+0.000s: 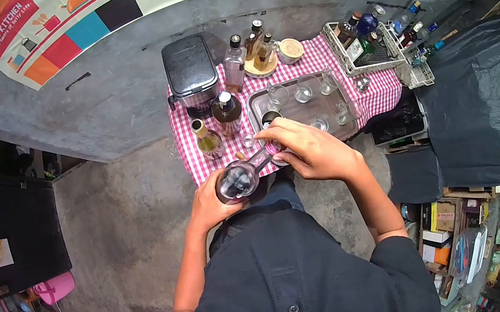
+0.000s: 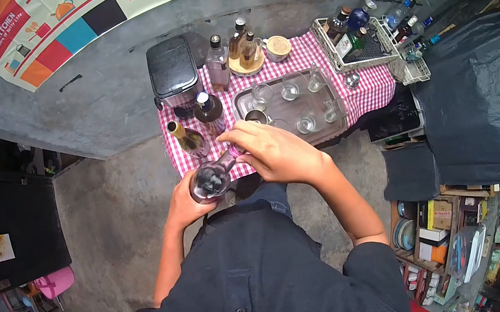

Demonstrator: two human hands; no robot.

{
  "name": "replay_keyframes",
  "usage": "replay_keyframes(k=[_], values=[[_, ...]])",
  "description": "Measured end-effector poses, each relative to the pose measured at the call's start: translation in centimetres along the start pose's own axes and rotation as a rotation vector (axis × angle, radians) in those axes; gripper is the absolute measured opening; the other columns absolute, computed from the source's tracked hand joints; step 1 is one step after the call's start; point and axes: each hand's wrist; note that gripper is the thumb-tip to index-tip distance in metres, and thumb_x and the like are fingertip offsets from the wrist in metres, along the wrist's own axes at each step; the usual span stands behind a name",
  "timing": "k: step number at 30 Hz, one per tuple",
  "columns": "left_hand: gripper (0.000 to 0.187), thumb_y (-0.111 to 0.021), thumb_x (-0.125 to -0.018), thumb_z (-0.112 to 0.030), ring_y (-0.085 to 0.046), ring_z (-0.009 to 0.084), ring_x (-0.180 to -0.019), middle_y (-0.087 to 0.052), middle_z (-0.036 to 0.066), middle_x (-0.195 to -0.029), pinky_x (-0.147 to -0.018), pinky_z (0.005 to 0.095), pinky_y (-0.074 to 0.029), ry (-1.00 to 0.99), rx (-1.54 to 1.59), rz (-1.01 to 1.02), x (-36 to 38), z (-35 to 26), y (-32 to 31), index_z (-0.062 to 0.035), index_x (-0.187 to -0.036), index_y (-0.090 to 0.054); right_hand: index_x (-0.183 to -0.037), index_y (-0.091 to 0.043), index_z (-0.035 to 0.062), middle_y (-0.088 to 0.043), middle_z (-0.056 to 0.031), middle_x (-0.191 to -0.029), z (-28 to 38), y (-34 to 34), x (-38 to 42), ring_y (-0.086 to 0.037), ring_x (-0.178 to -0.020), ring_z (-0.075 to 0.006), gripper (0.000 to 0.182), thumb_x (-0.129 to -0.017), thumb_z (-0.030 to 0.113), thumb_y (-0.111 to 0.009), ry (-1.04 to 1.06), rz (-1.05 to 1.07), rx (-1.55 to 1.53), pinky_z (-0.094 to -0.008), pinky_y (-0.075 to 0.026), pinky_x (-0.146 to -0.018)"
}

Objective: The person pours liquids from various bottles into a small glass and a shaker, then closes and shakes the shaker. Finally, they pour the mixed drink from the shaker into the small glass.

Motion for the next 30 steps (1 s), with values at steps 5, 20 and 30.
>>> replay_keyframes(k=[5,20,30], values=[[0.072,-0.088,-0.057,-0.027,-0.067,0.0299,-0.103,-0.069,0.014,-0.110,-0.089,0.0395,-0.052,0.018,0.111,0.061,0.3,-0.2,0.8,-0.0060,-0.119,-0.058,-0.116,-0.055,-0.0007,-0.055,-0.0147,-0.105,0.1,-0.8,-0.4,-0.057,-0.101,-0.0340,0.040,-0.077,-0.008,-0.062,0.071,-0.002,-0.180,-0.0425,-0.047,-0.088],[0.087,-0.091,-0.055,-0.020,-0.061,0.0202,-0.110,-0.064,0.012,-0.118,-0.097,0.0361,-0.047,0.047,0.349,0.047,2.2,1.8,1.9,0.0003,-0.129,-0.052,-0.115,-0.060,0.0040,-0.061,-0.0071,-0.104,-4.5,-4.4,-0.1,-0.058,-0.084,-0.0143,0.033,-0.083,0.005,-0.071,-0.375,-0.150,-0.432,-0.0303,-0.050,-0.077],[0.064,-0.091,-0.060,-0.015,-0.063,0.0157,-0.096,-0.066,0.008,-0.103,-0.086,0.0332,-0.051,0.062,0.366,-0.246,4.7,3.7,0.1,-0.0032,-0.113,-0.056,-0.095,-0.060,0.0001,-0.066,-0.0172,-0.083,-19.0,-25.3,7.2,-0.065,-0.076,-0.0282,0.035,-0.080,0.028,-0.075,-0.875,-0.071,-0.323,-0.0391,-0.051,-0.072]])
Point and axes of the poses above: each hand's wrist, its own x-axis away from the middle knuckle, its own y-axis out of the back of the hand, z = x × y
